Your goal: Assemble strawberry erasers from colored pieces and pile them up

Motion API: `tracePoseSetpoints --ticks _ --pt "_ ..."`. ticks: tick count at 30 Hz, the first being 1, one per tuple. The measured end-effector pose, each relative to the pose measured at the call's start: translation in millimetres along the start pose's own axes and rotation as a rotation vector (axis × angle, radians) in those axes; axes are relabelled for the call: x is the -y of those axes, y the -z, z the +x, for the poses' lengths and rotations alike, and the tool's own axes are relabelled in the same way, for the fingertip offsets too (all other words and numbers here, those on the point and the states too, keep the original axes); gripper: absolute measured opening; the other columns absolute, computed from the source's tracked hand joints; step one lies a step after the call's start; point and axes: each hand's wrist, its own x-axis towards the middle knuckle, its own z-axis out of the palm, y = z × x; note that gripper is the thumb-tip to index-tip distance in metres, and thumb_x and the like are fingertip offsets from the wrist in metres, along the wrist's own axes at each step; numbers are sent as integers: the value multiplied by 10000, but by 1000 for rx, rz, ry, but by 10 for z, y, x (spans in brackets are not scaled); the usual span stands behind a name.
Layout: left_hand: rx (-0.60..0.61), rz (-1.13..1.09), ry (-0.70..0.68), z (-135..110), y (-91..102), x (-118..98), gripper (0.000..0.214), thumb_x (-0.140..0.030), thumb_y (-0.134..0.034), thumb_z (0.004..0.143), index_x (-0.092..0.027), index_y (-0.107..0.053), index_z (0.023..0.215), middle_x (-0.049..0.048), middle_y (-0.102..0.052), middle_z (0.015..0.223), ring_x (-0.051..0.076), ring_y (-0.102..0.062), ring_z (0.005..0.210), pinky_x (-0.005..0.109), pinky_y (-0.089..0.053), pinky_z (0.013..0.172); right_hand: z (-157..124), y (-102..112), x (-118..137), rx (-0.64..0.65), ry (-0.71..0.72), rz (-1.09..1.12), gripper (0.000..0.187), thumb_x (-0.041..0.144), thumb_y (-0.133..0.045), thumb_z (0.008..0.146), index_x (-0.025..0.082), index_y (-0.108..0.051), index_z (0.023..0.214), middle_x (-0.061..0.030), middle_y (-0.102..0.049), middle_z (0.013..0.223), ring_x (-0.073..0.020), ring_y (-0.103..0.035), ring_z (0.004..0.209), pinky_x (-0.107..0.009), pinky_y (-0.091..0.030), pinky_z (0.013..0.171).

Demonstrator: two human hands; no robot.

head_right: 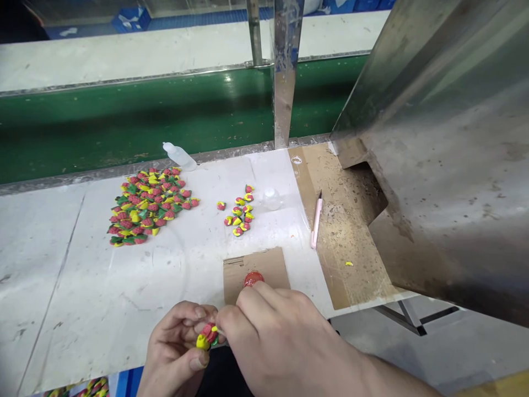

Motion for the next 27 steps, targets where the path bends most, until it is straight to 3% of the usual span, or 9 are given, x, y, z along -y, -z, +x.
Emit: tracePoseSetpoints --ticks 7,12,17,23,27 --pt "-3 -46 30 -4 -33 1 450 -355 -1095 371 -236 -805 694 9 -793 669 146 -714 560 218 -601 566 -15 12 -13 25 22 12 344 150 -250 1126 217 -565 1006 4 -611 788 -182 -594 677 -328 -376 536" --pt "28 1 15 -2 -29 2 384 -419 -1077 421 -251 -825 658 21 -792 661 154 -703 552 240 -588 556 -5 41 12 43 83 -25 217 98 -422 1060 202 -607 1016 3 -644 769 -187 -572 672 -317 -415 584" --pt "78 34 -21 12 7 5 347 -433 -1070 439 -268 -836 636 35 -795 645 157 -699 542 240 -568 546 9 51 -4 50 148 -38 198 100 -452 1044 191 -625 1009 5 -638 741 -183 -550 661 -319 -416 595" --pt "165 151 -79 34 49 17 295 -452 -1054 485 -289 -858 634 76 -816 639 202 -733 559 269 -568 547 30 149 -175 162 172 85 201 177 -517 1091 217 -638 935 41 -587 741 -147 -488 651 -310 -297 550" --pt "183 207 -97 36 40 9 264 -466 -1044 503 -314 -859 615 84 -816 633 219 -739 541 289 -571 532 33 169 -271 149 189 220 216 196 -516 1103 199 -683 965 30 -612 789 -130 -526 706 -288 -347 588"
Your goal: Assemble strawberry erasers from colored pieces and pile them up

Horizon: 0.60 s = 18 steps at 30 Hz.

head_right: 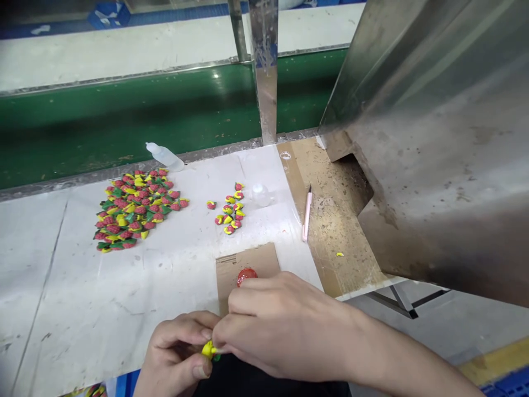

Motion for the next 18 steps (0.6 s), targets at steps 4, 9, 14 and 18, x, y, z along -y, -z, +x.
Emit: tracePoseSetpoints --ticks 4,9,14,18 --pt "26 53 -62 -11 -42 -32 233 -475 -1038 515 -353 -861 606 80 -813 607 215 -737 502 285 -571 503 -25 -35 -40 -12 -65 217 52 195 -660 1036 200 -701 1004 40 -615 812 -112 -571 751 -248 -410 668" --pt "72 104 -138 -2 -35 -4 197 -458 -1029 549 -379 -866 626 70 -828 625 203 -765 508 244 -591 495 -28 -49 -56 -16 -234 491 223 124 -846 874 172 -643 953 90 -493 767 -66 -468 626 -189 -379 605" --pt "359 159 -316 115 99 36 234 -293 -995 674 -393 -891 859 48 -875 769 220 -819 576 221 -652 525 -29 -91 -120 -44 -207 599 282 46 -860 817 159 -616 905 107 -414 732 -50 -429 609 -169 -346 595" --pt "492 180 -410 179 145 19 349 -225 -976 714 -392 -875 1003 14 -891 888 202 -849 694 184 -674 639 -66 -180 -181 -148 -154 662 257 146 -867 853 162 -611 855 102 -413 731 -45 -403 611 -169 -312 568"
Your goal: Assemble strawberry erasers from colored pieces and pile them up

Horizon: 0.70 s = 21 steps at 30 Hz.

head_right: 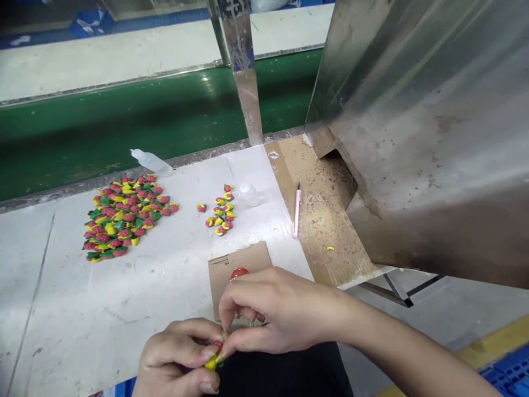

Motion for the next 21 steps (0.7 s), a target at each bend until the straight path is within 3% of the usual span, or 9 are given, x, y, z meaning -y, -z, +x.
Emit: tracePoseSetpoints --ticks 2,4,8,10,13,17,19,21 --pt "10 3 -46 13 -6 -5 373 -248 -969 730 -375 -862 1064 18 -892 901 216 -855 742 218 -693 709 -40 -25 -50 -83 8 61 295 303 -855 894 162 -607 822 97 -411 715 -48 -385 603 -174 -299 551" --pt "13 14 -124 28 -20 -10 399 -288 -954 754 -345 -839 1132 32 -890 873 232 -855 736 273 -712 742 -91 -67 -101 -125 -75 242 389 449 -875 855 161 -618 809 96 -439 689 -46 -379 573 -168 -293 510" --pt "16 129 -313 92 -16 -24 380 -337 -905 821 -289 -804 1184 29 -884 807 199 -833 631 312 -707 824 -172 -247 -231 34 -353 688 515 566 -923 744 122 -701 885 65 -573 663 -34 -446 518 -143 -319 456" --pt "21 220 -373 132 -1 -28 362 -341 -898 829 -270 -800 1170 27 -883 799 198 -838 651 319 -694 876 -185 -382 -301 122 -425 886 587 633 -895 737 100 -716 906 47 -601 667 -35 -488 503 -134 -368 448" --pt "24 302 -410 151 4 -11 341 -359 -886 838 -271 -800 1156 25 -880 780 236 -859 788 335 -684 909 -178 -556 -375 123 -466 1124 599 619 -928 692 87 -714 867 59 -590 600 -27 -482 423 -113 -381 381" --pt "-110 316 -399 56 -54 43 521 -337 -928 794 -306 -758 1286 6 -884 807 228 -860 821 307 -657 963 -176 -628 -361 82 -436 1186 509 525 -931 754 60 -760 872 70 -558 541 -12 -438 379 -94 -335 346" --pt "-163 318 -369 -8 -97 67 640 -323 -947 769 -347 -713 1364 5 -886 831 247 -860 774 346 -688 910 -189 -621 -322 67 -414 1181 475 505 -908 800 57 -777 884 67 -550 554 -6 -427 388 -93 -325 352" --pt "-183 310 -366 -56 -135 90 630 -331 -939 775 -381 -712 1360 -4 -884 823 263 -856 720 367 -720 816 -200 -607 -285 49 -397 1186 475 519 -895 812 62 -780 873 59 -556 587 0 -416 391 -99 -321 353"
